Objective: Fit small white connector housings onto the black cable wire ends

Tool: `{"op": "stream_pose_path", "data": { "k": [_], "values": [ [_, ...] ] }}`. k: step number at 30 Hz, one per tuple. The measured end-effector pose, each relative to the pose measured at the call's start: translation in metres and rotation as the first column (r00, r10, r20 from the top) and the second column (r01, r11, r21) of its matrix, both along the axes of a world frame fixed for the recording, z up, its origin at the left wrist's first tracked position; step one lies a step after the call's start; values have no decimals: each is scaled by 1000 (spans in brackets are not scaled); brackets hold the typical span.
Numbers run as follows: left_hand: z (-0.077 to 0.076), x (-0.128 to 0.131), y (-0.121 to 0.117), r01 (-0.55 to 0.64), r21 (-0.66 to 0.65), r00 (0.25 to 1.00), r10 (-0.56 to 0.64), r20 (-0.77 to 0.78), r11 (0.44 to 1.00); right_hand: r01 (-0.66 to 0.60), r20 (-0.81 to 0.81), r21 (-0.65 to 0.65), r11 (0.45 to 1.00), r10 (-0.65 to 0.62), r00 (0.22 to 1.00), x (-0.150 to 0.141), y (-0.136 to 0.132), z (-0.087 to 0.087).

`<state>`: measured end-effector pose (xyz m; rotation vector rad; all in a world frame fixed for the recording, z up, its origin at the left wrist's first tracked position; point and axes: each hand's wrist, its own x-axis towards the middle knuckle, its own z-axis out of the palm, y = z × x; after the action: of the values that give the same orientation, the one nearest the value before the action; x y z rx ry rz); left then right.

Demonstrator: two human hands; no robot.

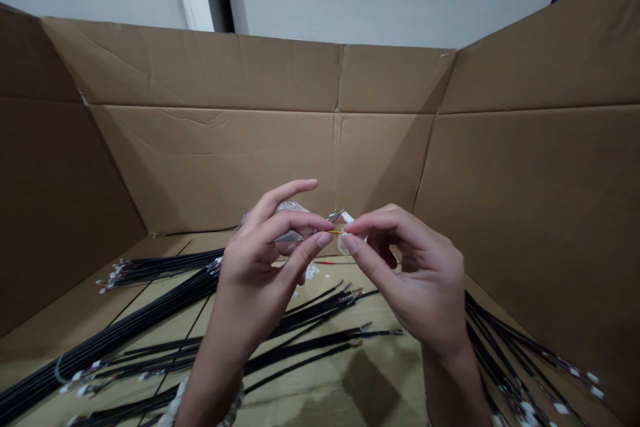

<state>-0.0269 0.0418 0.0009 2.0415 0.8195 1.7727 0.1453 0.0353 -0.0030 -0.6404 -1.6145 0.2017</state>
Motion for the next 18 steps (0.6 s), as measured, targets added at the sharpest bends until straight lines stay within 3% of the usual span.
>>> {"op": "stream_pose_path", "data": {
  "k": [5,12,15,18],
  "values": [
    [-1,2,2,18,-14,999,-17,30,1000,29,-12,12,999,-29,999,-2,1,1],
    [-5,1,1,-34,51,999,35,-19,998,-19,-108,-96,995,8,994,-7,1,1],
    [-5,1,1,-60,115,997,65,-40,992,-114,-175,-204,972,79,981,-6,-1,3],
    [-5,2,1,-111,196,989,128,-76,974,-287,-265,-293,912,211,941,-4,-1,4]
  ]
}}
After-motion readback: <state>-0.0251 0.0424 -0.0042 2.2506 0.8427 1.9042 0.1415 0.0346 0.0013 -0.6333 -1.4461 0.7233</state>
